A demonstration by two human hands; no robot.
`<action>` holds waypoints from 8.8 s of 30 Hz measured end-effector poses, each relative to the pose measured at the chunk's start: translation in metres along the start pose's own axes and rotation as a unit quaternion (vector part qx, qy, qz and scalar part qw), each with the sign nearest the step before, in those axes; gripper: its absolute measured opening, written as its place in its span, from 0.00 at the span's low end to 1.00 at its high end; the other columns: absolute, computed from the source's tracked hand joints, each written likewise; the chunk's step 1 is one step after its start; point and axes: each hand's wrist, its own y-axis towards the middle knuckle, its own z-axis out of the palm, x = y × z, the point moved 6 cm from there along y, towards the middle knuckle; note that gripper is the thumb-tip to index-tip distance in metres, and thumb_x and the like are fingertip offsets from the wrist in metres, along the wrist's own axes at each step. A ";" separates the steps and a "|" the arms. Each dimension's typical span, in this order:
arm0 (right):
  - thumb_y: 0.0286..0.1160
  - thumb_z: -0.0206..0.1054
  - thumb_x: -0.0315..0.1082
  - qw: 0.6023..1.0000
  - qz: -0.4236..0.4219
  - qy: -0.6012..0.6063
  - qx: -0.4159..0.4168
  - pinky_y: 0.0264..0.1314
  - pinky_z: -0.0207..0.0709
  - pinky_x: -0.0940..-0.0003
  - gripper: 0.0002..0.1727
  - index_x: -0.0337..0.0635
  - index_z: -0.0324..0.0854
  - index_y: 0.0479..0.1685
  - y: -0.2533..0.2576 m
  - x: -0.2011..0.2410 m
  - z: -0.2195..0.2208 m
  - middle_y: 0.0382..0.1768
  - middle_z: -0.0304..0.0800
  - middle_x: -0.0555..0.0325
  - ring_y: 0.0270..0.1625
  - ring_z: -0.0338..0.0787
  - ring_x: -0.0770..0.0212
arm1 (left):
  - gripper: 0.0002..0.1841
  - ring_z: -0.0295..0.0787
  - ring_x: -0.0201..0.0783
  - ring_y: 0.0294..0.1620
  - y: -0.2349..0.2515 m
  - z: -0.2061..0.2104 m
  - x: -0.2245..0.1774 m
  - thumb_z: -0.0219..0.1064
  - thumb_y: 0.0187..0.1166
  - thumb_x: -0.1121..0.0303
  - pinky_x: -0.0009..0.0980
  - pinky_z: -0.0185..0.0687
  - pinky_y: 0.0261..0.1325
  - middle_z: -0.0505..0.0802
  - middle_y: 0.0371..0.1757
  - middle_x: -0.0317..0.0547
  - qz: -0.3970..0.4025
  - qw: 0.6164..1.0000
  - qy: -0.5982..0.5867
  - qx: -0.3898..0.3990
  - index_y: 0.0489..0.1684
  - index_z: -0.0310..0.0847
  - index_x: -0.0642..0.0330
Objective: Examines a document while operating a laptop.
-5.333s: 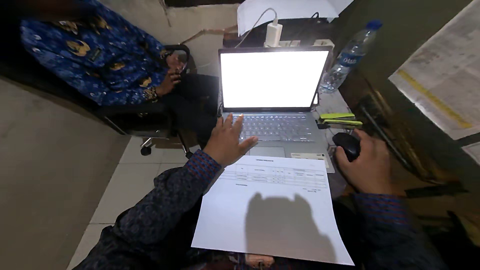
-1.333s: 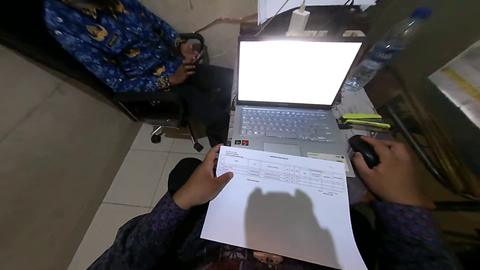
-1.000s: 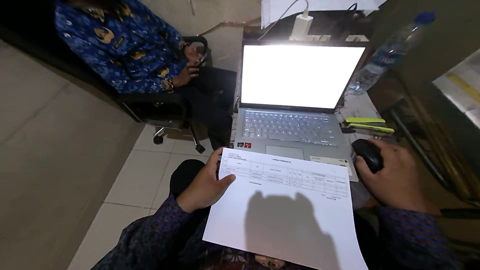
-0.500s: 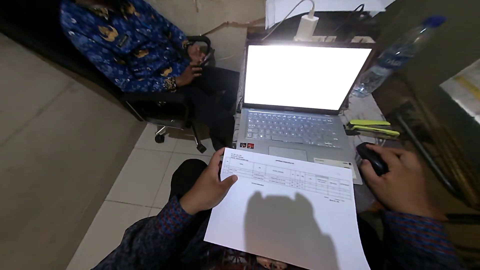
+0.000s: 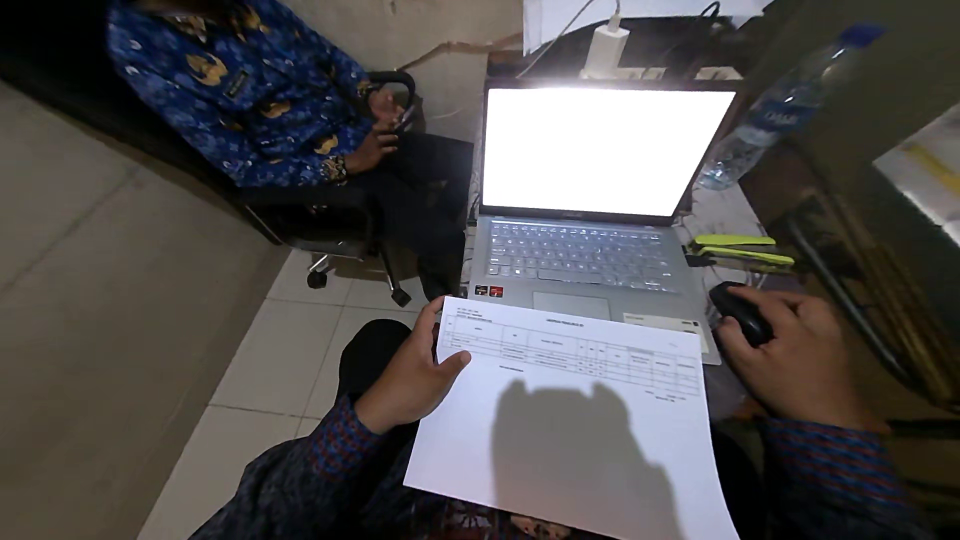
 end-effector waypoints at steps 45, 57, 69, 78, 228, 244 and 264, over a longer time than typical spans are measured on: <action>0.76 0.61 0.54 1.000 -0.005 0.002 0.007 0.61 0.75 0.28 0.29 0.50 0.83 0.72 0.003 0.000 0.002 0.65 0.81 0.32 0.65 0.83 0.29 | 0.44 0.93 0.43 0.62 -0.001 0.000 -0.003 0.71 0.78 0.78 0.39 0.93 0.64 0.88 0.70 0.48 0.012 1.000 0.004 -0.008 0.91 0.44 0.52; 0.76 0.61 0.54 1.000 -0.005 0.005 0.002 0.63 0.75 0.29 0.29 0.49 0.85 0.71 0.003 -0.001 0.002 0.66 0.82 0.33 0.65 0.82 0.30 | 0.45 0.93 0.44 0.62 -0.001 0.001 -0.002 0.70 0.79 0.78 0.40 0.94 0.64 0.88 0.71 0.49 0.004 1.000 -0.010 -0.002 0.93 0.41 0.52; 0.76 0.61 0.54 1.000 -0.002 0.012 0.000 0.62 0.75 0.28 0.29 0.50 0.84 0.72 0.002 -0.001 0.002 0.67 0.81 0.32 0.65 0.82 0.30 | 0.45 0.94 0.44 0.61 -0.001 0.001 -0.002 0.70 0.78 0.77 0.39 0.94 0.62 0.89 0.69 0.49 0.011 1.000 -0.010 -0.001 0.92 0.42 0.53; 0.77 0.62 0.56 1.000 -0.002 0.017 -0.013 0.63 0.75 0.29 0.31 0.48 0.82 0.74 0.001 0.003 -0.003 0.68 0.80 0.31 0.67 0.82 0.30 | 0.46 0.94 0.44 0.59 -0.002 0.002 -0.005 0.73 0.77 0.76 0.39 0.95 0.61 0.90 0.67 0.49 -0.003 1.000 -0.008 -0.007 0.92 0.42 0.53; 0.75 0.61 0.56 0.999 0.033 -0.012 0.001 0.65 0.71 0.22 0.36 0.47 0.74 0.81 0.005 -0.002 0.001 0.68 0.78 0.26 0.69 0.79 0.22 | 0.42 0.92 0.51 0.62 0.000 -0.003 0.008 0.72 0.75 0.81 0.46 0.92 0.64 0.89 0.66 0.56 -0.035 0.990 -0.136 0.000 0.88 0.50 0.57; 0.73 0.62 0.54 0.999 0.044 -0.017 -0.005 0.65 0.71 0.23 0.33 0.42 0.79 0.74 0.004 -0.004 0.000 0.68 0.78 0.27 0.69 0.78 0.22 | 0.28 0.94 0.50 0.60 -0.003 -0.006 -0.001 0.57 0.88 0.78 0.45 0.93 0.62 0.90 0.66 0.56 -0.043 0.991 -0.125 -0.018 0.86 0.55 0.58; 0.74 0.61 0.55 0.999 0.047 -0.022 -0.006 0.65 0.70 0.21 0.35 0.43 0.75 0.78 0.003 -0.004 -0.001 0.69 0.78 0.26 0.69 0.77 0.21 | 0.27 0.96 0.47 0.54 -0.006 -0.015 -0.008 0.54 0.87 0.82 0.41 0.96 0.55 0.91 0.63 0.54 -0.054 0.991 -0.122 -0.022 0.85 0.55 0.56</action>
